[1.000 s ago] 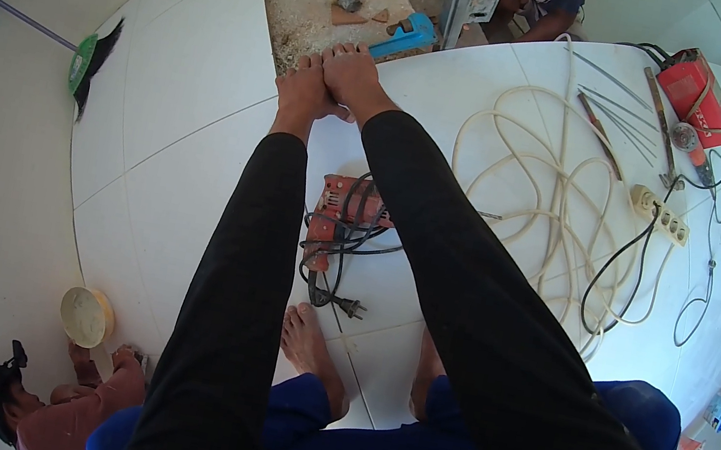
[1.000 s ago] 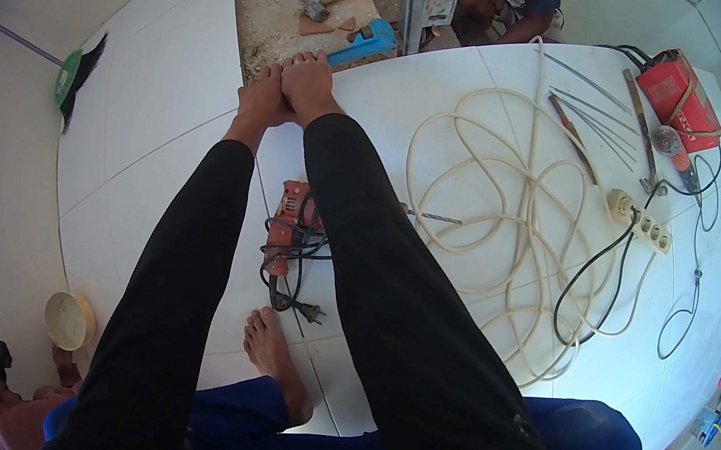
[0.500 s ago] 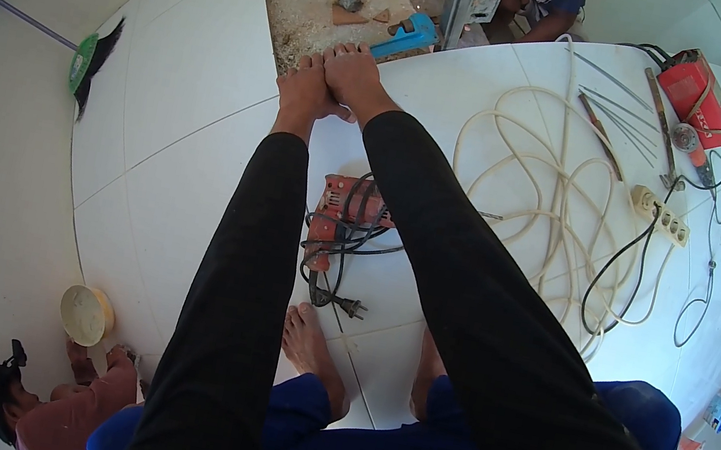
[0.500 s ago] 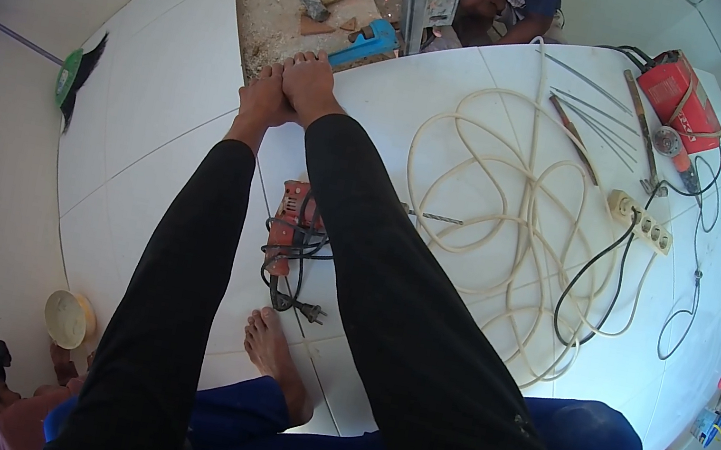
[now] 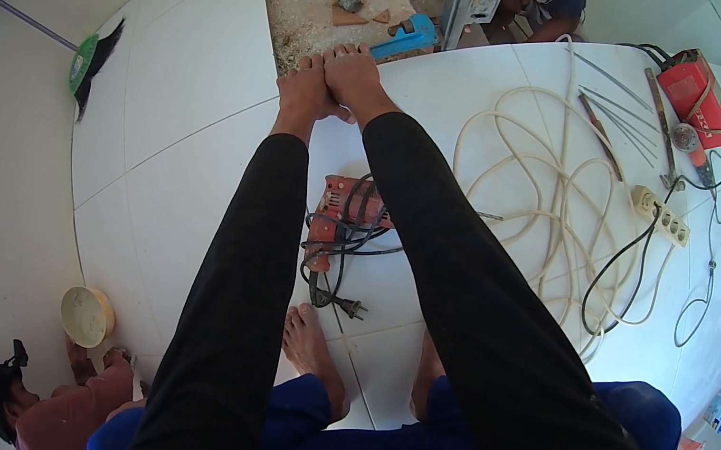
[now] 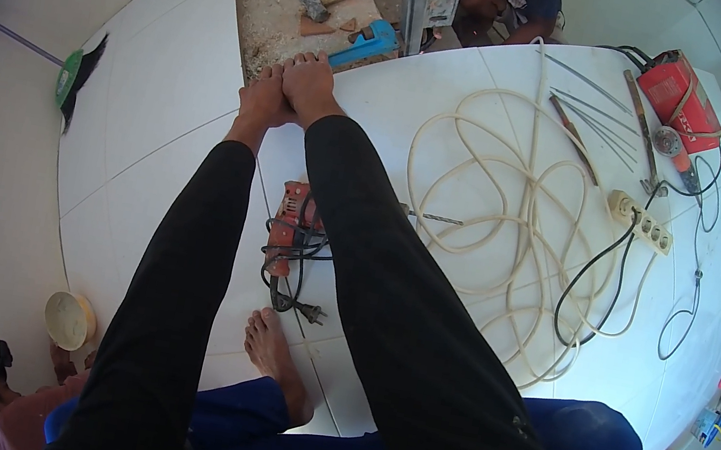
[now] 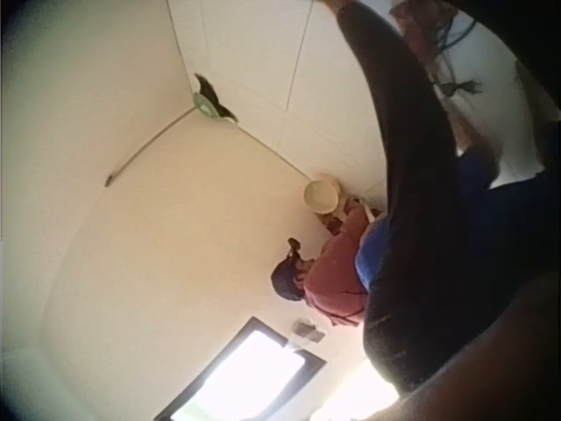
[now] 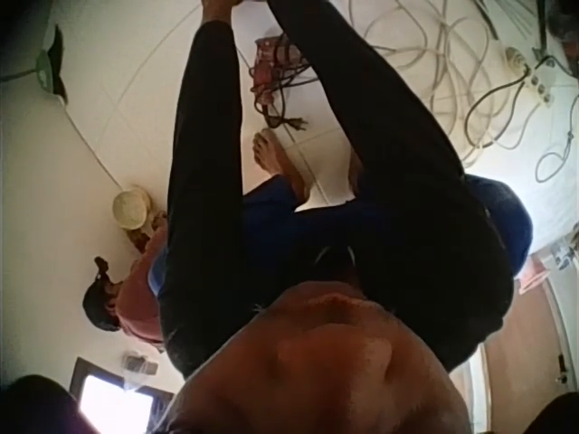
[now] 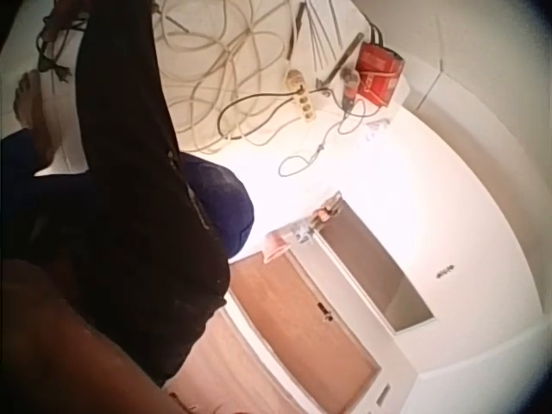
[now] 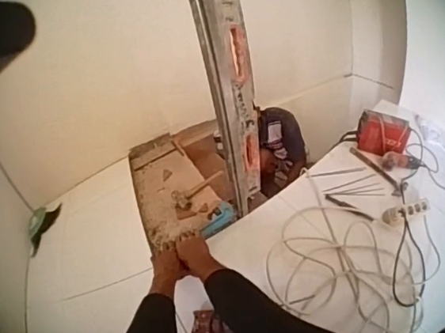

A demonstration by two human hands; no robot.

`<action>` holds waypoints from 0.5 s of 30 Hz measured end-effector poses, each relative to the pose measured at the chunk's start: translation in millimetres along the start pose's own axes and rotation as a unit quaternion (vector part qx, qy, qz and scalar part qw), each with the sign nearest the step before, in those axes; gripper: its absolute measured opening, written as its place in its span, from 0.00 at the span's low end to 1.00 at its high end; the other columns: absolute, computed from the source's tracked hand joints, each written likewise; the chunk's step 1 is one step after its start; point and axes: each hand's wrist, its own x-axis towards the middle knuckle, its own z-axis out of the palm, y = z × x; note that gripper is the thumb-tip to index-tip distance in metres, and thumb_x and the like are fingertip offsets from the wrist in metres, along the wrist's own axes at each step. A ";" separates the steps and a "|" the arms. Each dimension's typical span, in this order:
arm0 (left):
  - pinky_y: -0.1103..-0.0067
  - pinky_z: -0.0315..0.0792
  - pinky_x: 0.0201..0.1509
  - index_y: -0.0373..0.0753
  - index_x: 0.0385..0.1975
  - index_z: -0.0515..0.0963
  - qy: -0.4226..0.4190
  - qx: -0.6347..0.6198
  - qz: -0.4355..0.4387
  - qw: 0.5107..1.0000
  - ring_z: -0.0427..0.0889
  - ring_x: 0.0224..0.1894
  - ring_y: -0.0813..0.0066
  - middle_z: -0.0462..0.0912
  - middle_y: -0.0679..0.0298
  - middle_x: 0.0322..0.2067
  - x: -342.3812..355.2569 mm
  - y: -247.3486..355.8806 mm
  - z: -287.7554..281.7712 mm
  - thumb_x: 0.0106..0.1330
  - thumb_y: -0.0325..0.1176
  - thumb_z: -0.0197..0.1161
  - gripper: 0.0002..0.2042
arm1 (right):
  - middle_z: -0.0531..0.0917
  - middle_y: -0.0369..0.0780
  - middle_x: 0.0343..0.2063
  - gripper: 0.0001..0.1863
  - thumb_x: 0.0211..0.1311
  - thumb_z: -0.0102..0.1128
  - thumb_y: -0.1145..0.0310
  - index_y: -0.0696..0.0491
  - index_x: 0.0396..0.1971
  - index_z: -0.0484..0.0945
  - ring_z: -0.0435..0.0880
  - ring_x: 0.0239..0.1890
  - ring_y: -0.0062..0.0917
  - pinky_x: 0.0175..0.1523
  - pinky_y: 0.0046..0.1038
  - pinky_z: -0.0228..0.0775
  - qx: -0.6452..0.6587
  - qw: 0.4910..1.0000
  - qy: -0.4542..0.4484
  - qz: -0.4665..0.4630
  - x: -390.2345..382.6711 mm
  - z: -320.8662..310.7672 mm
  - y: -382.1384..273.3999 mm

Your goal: The person reaches down and holds a blue pipe wrench against the floor with both hands, pressing it firmly in place near the edge of the tile.

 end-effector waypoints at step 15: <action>0.55 0.73 0.61 0.44 0.65 0.65 -0.015 0.013 -0.010 1.000 0.77 0.62 0.51 0.74 0.60 0.61 0.4 4.7 -5.0 0.31 0.55 0.85 0.56 | 0.83 0.43 0.52 0.17 0.68 0.51 0.62 0.53 0.50 0.80 0.79 0.59 0.34 0.65 0.42 0.63 0.006 1.000 0.015 0.006 0.8 3.3 2.7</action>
